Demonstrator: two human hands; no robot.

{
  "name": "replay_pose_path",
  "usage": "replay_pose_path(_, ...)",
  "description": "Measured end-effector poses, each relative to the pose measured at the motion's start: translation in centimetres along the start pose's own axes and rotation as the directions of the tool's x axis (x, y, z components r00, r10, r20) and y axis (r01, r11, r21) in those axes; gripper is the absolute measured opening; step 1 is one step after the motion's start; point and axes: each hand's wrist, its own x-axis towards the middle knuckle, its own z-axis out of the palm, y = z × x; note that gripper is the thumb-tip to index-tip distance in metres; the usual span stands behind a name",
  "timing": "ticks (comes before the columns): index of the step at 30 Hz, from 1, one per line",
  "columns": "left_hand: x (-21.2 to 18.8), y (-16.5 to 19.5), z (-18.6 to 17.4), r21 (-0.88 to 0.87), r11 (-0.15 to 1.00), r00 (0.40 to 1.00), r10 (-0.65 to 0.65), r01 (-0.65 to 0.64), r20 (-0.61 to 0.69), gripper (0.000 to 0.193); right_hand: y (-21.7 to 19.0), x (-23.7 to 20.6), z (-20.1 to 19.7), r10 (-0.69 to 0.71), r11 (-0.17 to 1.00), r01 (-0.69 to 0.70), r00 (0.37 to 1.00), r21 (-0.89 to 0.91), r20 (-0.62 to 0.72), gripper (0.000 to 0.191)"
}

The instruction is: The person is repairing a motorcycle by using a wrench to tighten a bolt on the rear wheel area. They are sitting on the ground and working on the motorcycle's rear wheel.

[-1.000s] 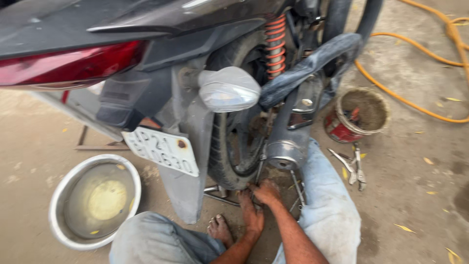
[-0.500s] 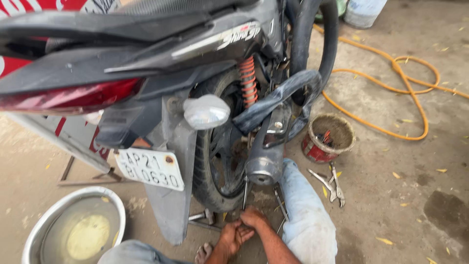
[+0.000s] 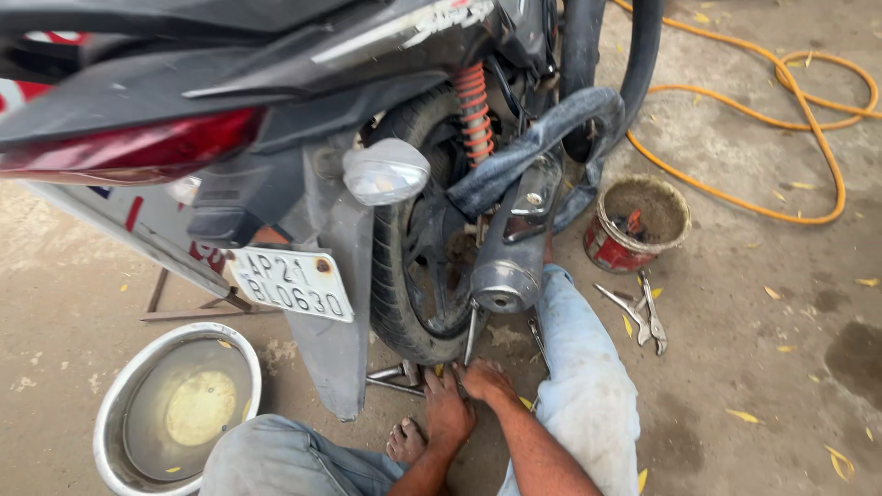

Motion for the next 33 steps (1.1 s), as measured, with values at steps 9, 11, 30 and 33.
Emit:
replay_pose_path(9, 4.1, -0.5, 1.5, -0.072, 0.991, 0.956, -0.085, 0.110, 0.281, 0.063, -2.4, -0.2, -3.2, -0.097, 0.990, 0.088, 0.993, -0.114, -0.069, 0.047)
replay_pose_path(11, 4.0, -0.5, 1.6, -0.031, 0.962, 0.951, -0.265, 0.273, 0.158, 0.065, -2.9, 0.0, -3.5, -0.095, 0.992, 0.090, 0.994, -0.090, -0.056, 0.046)
replay_pose_path(30, 3.0, -1.1, 0.1, -0.628, 0.230, 0.655, -0.061, 0.743, 0.753, 0.097, -0.5, 1.2, 1.3, 0.121, 0.966, -0.060, 0.964, 0.252, -0.236, 0.072)
replay_pose_path(33, 2.5, -1.2, -1.1, -0.615, 0.265, 0.659, -0.122, 0.743, 0.742, 0.103, 0.1, 0.9, 1.7, 0.109, 0.963, -0.063, 0.980, 0.261, -0.166, 0.078)
